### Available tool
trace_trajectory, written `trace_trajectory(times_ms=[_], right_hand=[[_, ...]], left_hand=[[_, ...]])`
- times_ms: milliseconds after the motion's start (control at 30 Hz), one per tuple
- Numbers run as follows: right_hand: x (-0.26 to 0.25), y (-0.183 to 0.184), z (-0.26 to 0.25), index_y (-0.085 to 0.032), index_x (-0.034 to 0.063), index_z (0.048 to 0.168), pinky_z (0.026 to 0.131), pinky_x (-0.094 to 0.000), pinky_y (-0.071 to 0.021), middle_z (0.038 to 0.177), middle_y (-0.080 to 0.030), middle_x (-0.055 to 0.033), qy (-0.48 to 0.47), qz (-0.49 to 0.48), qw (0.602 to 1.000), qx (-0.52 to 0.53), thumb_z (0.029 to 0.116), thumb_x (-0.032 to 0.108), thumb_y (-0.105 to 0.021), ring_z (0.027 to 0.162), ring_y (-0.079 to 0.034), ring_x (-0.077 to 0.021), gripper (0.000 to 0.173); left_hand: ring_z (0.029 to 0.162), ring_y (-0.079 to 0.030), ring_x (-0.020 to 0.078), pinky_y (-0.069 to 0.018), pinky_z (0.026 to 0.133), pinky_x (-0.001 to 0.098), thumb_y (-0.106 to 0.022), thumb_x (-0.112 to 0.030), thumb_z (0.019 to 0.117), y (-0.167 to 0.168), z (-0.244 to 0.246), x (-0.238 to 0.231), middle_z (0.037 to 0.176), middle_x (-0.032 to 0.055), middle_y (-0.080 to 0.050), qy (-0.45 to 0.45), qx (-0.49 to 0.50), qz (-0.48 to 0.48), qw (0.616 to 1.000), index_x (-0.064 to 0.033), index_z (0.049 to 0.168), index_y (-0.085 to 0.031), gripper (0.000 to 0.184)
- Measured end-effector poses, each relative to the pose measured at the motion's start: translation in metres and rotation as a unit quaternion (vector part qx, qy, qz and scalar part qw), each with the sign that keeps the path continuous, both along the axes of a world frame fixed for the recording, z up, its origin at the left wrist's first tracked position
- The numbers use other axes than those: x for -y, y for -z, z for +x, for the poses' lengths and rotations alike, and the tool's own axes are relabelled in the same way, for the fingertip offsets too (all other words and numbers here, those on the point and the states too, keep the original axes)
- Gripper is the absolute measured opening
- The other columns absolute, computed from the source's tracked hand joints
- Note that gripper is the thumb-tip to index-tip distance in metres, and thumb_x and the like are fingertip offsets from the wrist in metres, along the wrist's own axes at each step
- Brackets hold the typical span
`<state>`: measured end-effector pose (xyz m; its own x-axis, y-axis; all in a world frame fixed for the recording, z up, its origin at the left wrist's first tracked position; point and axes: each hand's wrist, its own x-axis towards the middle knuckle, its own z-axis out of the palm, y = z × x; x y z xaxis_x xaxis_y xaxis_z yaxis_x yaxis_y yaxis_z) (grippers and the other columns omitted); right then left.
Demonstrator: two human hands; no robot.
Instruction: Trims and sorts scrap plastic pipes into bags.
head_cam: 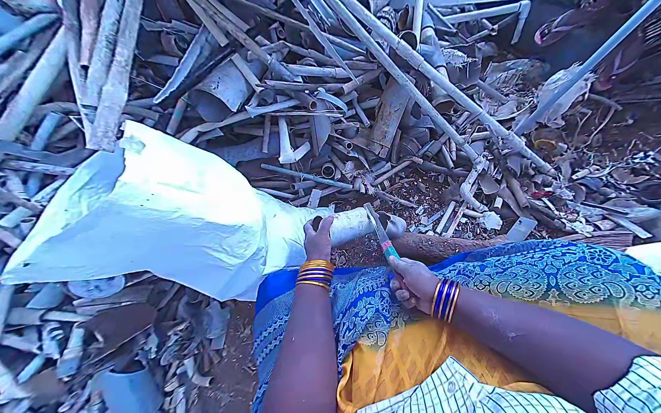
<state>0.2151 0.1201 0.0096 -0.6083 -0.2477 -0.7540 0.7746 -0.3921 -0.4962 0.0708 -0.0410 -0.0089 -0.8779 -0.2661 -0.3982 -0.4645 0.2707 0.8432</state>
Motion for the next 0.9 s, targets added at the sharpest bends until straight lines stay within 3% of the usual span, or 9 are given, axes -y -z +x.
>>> trace_trajectory(times_ms=[133, 233, 367, 467, 533, 733, 833, 900], right_hand=[[-0.004, -0.007, 0.005, -0.046, 0.0112, 0.113, 0.038, -0.0156, -0.0323, 0.062, -0.043, 0.0036, -0.064, -0.026, 0.996, -0.051, 0.1136, 0.039, -0.032, 0.041, -0.037, -0.0023, 0.031], [-0.001, -0.005, 0.001, -0.046, 0.0101, 0.108, 0.037, -0.0163, -0.0298, 0.061, -0.041, 0.0032, -0.007, -0.024, 1.000, -0.019, 0.1135, 0.039, -0.032, 0.040, -0.034, -0.0029, 0.032], [-0.003, -0.010, 0.007, -0.045, 0.0120, 0.113, 0.039, -0.0151, -0.0325, 0.062, -0.043, 0.0039, -0.094, -0.056, 0.991, -0.073, 0.1136, 0.039, -0.032, 0.041, -0.038, -0.0020, 0.030], [0.001, -0.007, 0.002, -0.046, 0.0102, 0.110, 0.037, -0.0160, -0.0310, 0.061, -0.042, 0.0033, -0.019, -0.037, 0.999, -0.031, 0.1134, 0.039, -0.032, 0.040, -0.036, -0.0029, 0.032], [0.000, -0.006, 0.002, -0.045, 0.0113, 0.111, 0.037, -0.0159, -0.0309, 0.061, -0.040, 0.0038, -0.018, -0.050, 0.998, -0.030, 0.1134, 0.040, -0.031, 0.040, -0.035, -0.0026, 0.032], [-0.001, -0.003, -0.001, -0.048, 0.0110, 0.111, 0.037, -0.0154, -0.0300, 0.062, -0.042, 0.0035, -0.005, -0.062, 0.998, -0.016, 0.1136, 0.040, -0.031, 0.040, -0.036, -0.0023, 0.033], [-0.005, -0.007, 0.005, -0.046, 0.0133, 0.113, 0.039, -0.0142, -0.0304, 0.064, -0.043, 0.0047, -0.072, -0.091, 0.991, -0.072, 0.1139, 0.038, -0.031, 0.042, -0.036, -0.0004, 0.029], [-0.005, 0.000, 0.003, -0.047, 0.0118, 0.114, 0.039, -0.0151, -0.0315, 0.063, -0.043, 0.0046, -0.056, -0.070, 0.993, -0.084, 0.1137, 0.036, -0.034, 0.043, -0.037, -0.0012, 0.027]], left_hand=[[0.131, -0.051, 0.0396, -0.0465, 0.100, 0.0601, -0.059, -0.027, 0.1047, -0.002, 0.001, -0.002, 0.147, 0.0273, -0.048, 0.006, -0.015, 0.024, 1.000, -0.0064, 0.153, -0.037, 0.057], [0.127, -0.054, 0.0392, -0.0484, 0.097, 0.0590, -0.060, -0.026, 0.1048, -0.003, 0.000, -0.003, 0.145, 0.0270, -0.050, 0.009, -0.019, 0.027, 0.999, -0.0074, 0.152, -0.038, 0.055], [0.128, -0.053, 0.0365, -0.0474, 0.099, 0.0576, -0.059, -0.021, 0.1040, -0.004, 0.000, -0.003, 0.145, 0.0251, -0.049, 0.005, -0.019, 0.051, 0.998, -0.0075, 0.152, -0.039, 0.054], [0.126, -0.055, 0.0357, -0.0499, 0.098, 0.0552, -0.059, -0.020, 0.1043, -0.004, -0.001, -0.002, 0.143, 0.0249, -0.051, 0.013, -0.021, 0.078, 0.997, -0.0085, 0.153, -0.038, 0.054], [0.124, -0.057, 0.0331, -0.0511, 0.098, 0.0509, -0.059, -0.018, 0.1046, -0.006, 0.000, -0.004, 0.143, 0.0245, -0.052, 0.025, -0.028, 0.087, 0.996, -0.0075, 0.153, -0.038, 0.053], [0.128, -0.055, 0.0335, -0.0495, 0.102, 0.0514, -0.059, -0.022, 0.1048, -0.005, 0.001, 0.003, 0.146, 0.0241, -0.050, 0.039, -0.022, 0.074, 0.996, -0.0072, 0.154, -0.036, 0.057], [0.125, -0.054, 0.0321, -0.0471, 0.100, 0.0524, -0.060, -0.023, 0.1039, -0.007, 0.004, -0.003, 0.144, 0.0234, -0.051, 0.030, -0.038, 0.068, 0.996, -0.0064, 0.153, -0.038, 0.056], [0.127, -0.053, 0.0335, -0.0451, 0.101, 0.0550, -0.060, -0.026, 0.1030, 0.002, 0.003, 0.000, 0.146, 0.0248, -0.049, 0.048, -0.049, 0.064, 0.996, -0.0053, 0.154, -0.037, 0.059]])
